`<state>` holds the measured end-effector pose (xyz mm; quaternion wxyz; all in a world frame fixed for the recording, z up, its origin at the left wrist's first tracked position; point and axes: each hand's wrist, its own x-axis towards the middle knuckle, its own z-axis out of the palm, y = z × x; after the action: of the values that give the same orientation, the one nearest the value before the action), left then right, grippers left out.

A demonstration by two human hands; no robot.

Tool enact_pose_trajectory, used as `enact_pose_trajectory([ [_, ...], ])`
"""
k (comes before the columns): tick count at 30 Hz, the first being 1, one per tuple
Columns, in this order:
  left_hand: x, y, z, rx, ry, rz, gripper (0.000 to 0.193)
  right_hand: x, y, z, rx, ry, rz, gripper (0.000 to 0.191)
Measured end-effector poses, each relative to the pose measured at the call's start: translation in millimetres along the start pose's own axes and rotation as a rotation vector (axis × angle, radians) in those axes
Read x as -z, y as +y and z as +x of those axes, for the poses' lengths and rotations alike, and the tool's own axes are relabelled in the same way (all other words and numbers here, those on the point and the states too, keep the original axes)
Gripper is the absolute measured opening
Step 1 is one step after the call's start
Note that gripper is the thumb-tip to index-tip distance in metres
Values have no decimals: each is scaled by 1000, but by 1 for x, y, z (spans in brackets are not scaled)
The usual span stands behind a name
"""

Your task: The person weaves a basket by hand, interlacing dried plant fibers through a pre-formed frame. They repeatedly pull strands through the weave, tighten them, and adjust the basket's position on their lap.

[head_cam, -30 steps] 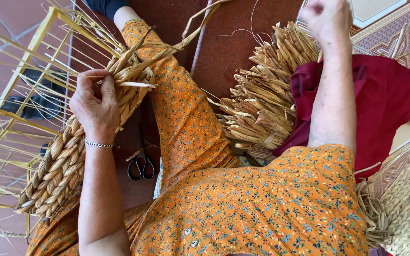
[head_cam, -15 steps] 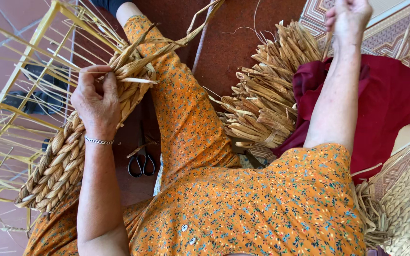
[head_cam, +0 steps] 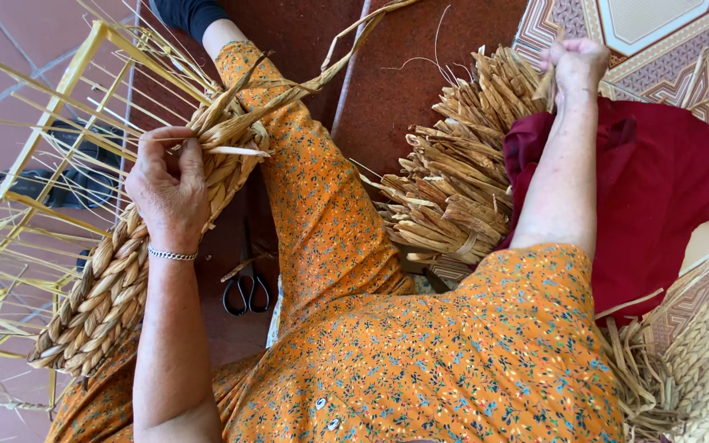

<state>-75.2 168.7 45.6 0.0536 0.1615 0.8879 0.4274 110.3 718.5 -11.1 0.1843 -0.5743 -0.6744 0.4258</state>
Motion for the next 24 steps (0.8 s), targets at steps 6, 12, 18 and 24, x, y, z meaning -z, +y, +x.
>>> enact_pose_trajectory([
  [6, 3, -3, -3, 16, 17, -29, 8, -15, -62, -40, 210, -796, 539, 9],
  [12, 17, -3, 19, 31, 45, -60, 7, -71, -155, -102, 353, -1038, 419, 25],
  [18, 35, -27, 31, -69, 167, -100, 13, -152, -206, -188, 602, -1081, 297, 11],
  [24, 47, -63, 13, -242, 248, 30, 15, -240, -222, -285, 1199, -1133, 175, 12],
])
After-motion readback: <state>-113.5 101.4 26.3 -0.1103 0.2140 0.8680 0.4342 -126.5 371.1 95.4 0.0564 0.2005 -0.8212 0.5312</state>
